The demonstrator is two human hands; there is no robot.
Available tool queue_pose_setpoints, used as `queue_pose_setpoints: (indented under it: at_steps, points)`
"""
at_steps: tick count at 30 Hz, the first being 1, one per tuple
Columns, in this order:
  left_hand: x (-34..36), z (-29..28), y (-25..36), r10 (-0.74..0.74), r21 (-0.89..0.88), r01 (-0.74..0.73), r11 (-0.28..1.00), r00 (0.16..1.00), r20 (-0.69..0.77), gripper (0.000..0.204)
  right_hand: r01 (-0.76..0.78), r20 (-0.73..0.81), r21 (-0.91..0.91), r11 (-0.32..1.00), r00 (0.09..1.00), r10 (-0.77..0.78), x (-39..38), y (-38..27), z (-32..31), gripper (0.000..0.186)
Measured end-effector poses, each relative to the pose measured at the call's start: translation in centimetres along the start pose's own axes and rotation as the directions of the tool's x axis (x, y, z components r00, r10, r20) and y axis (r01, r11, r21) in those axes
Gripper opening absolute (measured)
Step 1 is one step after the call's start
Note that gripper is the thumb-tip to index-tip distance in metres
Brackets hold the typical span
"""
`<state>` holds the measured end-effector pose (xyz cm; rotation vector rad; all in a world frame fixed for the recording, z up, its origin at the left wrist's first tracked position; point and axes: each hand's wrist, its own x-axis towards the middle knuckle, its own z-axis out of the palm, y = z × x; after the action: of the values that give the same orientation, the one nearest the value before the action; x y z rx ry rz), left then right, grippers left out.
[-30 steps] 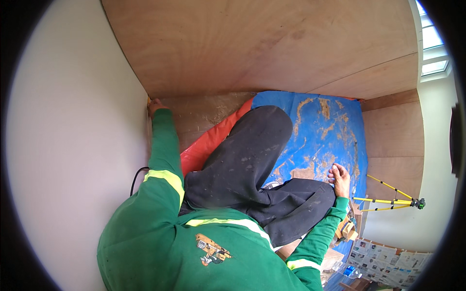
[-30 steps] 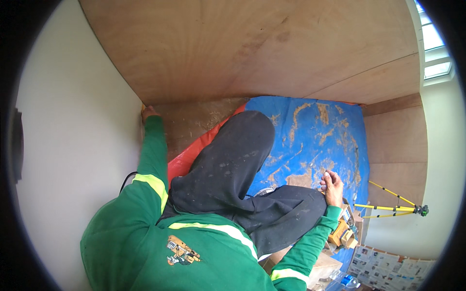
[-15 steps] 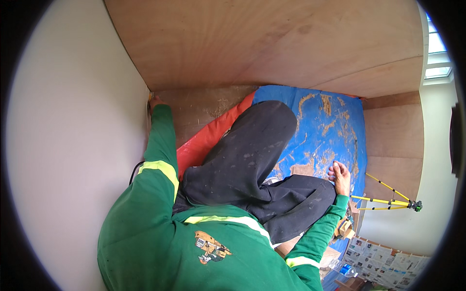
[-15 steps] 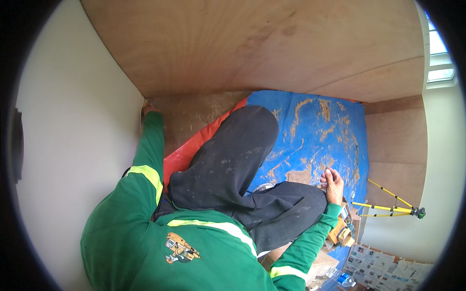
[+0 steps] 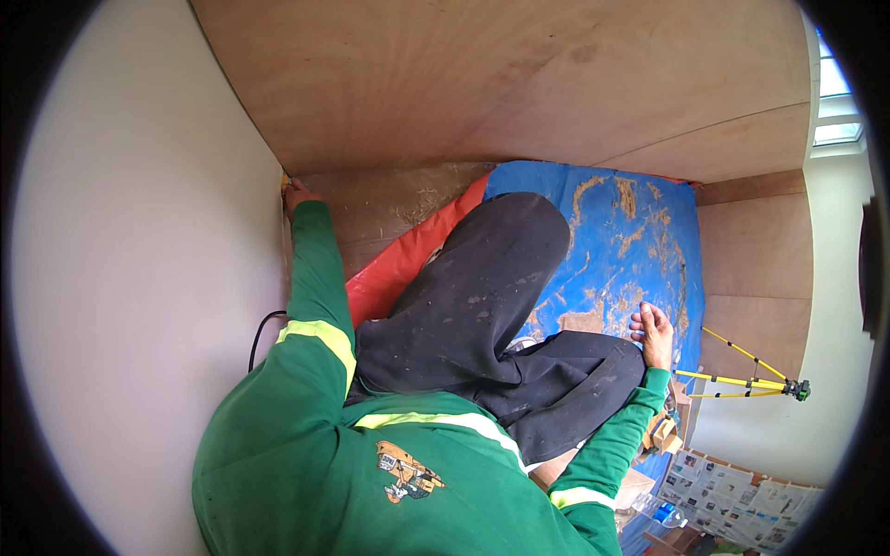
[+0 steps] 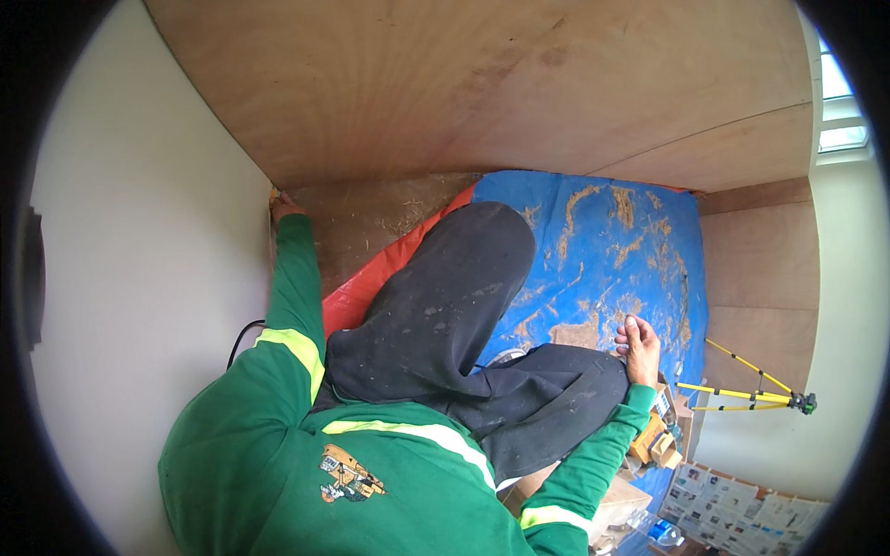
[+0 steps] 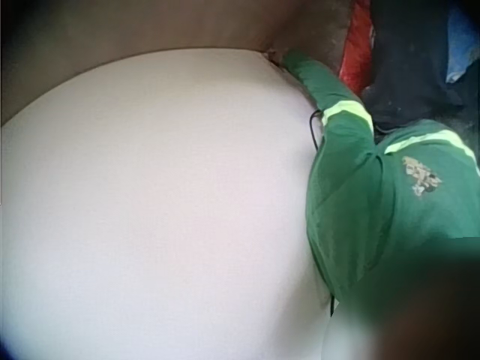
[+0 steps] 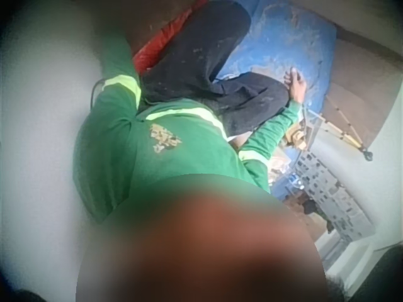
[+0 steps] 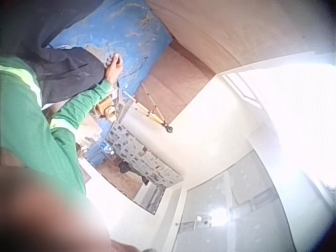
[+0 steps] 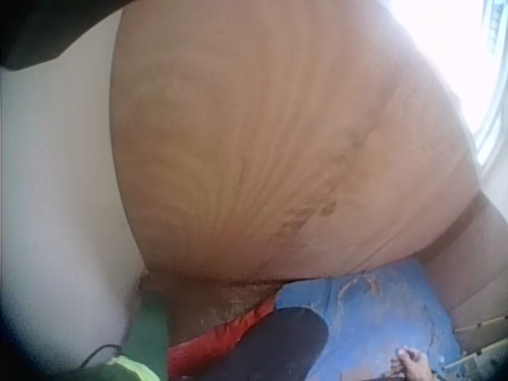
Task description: The person removes newspaper from a wall, then lifts and fits a large wooden panel into a corner near a window. They use a pencil to mark the wall along the panel edge and handle smaller wooden pieces on the floor.
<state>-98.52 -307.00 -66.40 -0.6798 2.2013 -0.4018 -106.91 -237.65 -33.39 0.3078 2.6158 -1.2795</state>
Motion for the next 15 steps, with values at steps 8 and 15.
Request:
queue_pose_setpoints:
  at_steps: [8,15]
  points:
    - [-0.13,-0.35,0.22,-0.139,-0.007,0.139,0.99,0.99,0.013,0.056,0.03,-0.015,-0.008,1.0,0.999,-0.03,-0.02,0.21,-0.07,0.051]
    - [-0.35,-0.59,-0.06,-0.152,-0.031,0.152,0.988,0.988,-0.008,0.055,0.004,-0.027,0.012,1.0,1.0,-0.004,0.11,0.41,-0.16,0.051]
